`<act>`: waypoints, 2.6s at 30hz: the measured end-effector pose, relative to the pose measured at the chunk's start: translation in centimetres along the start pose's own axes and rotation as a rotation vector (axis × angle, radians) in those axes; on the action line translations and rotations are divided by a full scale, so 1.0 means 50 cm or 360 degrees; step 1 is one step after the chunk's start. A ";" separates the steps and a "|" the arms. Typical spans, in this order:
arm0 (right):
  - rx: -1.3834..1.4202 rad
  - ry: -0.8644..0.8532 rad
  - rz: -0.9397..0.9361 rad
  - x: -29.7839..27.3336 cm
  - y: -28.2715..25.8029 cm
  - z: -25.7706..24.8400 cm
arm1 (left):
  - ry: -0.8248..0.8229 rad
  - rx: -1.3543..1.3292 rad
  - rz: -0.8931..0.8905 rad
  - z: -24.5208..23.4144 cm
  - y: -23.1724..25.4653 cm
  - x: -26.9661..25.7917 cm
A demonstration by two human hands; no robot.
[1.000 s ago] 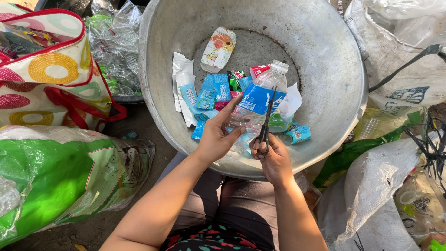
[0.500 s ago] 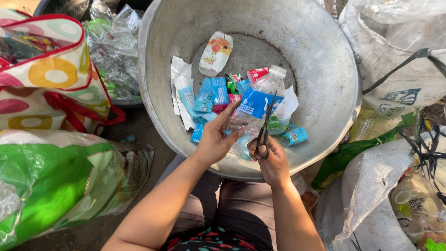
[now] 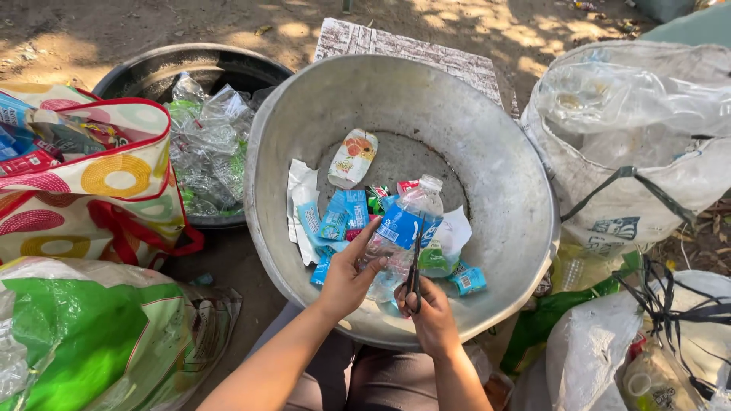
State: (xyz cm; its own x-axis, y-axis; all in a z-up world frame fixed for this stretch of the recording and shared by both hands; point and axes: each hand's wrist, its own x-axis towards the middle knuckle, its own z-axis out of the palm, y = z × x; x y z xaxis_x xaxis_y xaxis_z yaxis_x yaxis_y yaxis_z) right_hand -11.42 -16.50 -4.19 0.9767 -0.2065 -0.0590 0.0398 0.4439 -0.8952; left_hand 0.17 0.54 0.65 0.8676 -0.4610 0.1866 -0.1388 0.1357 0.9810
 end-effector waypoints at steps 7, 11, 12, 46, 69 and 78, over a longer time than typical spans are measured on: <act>-0.0092 -0.0014 0.0029 0.000 0.001 -0.002 | 0.0054 0.0060 0.0000 -0.002 0.000 -0.001; -0.0014 -0.0003 0.0009 0.000 0.009 -0.009 | 0.0026 0.0105 0.0001 -0.004 0.005 -0.002; -0.0017 0.0007 -0.0001 0.000 0.011 -0.011 | 0.0024 0.0113 -0.0003 -0.004 0.006 -0.002; -0.0063 -0.0094 -0.0007 -0.003 -0.005 0.003 | -0.0026 0.0026 0.0143 -0.003 0.018 -0.005; 0.0027 -0.0144 -0.0008 -0.002 -0.021 0.018 | -0.0027 0.0070 0.0148 0.001 0.002 -0.003; 0.0004 -0.0084 -0.0036 -0.002 -0.017 0.018 | -0.0014 0.0134 0.0093 0.001 0.010 0.000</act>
State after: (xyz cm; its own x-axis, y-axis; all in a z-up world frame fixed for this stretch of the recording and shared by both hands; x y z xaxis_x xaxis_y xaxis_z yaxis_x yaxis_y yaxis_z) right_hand -11.35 -16.07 -3.00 0.9853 -0.1702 -0.0151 0.0627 0.4421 -0.8948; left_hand 0.10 0.56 1.13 0.8527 -0.4622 0.2434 -0.2289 0.0882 0.9694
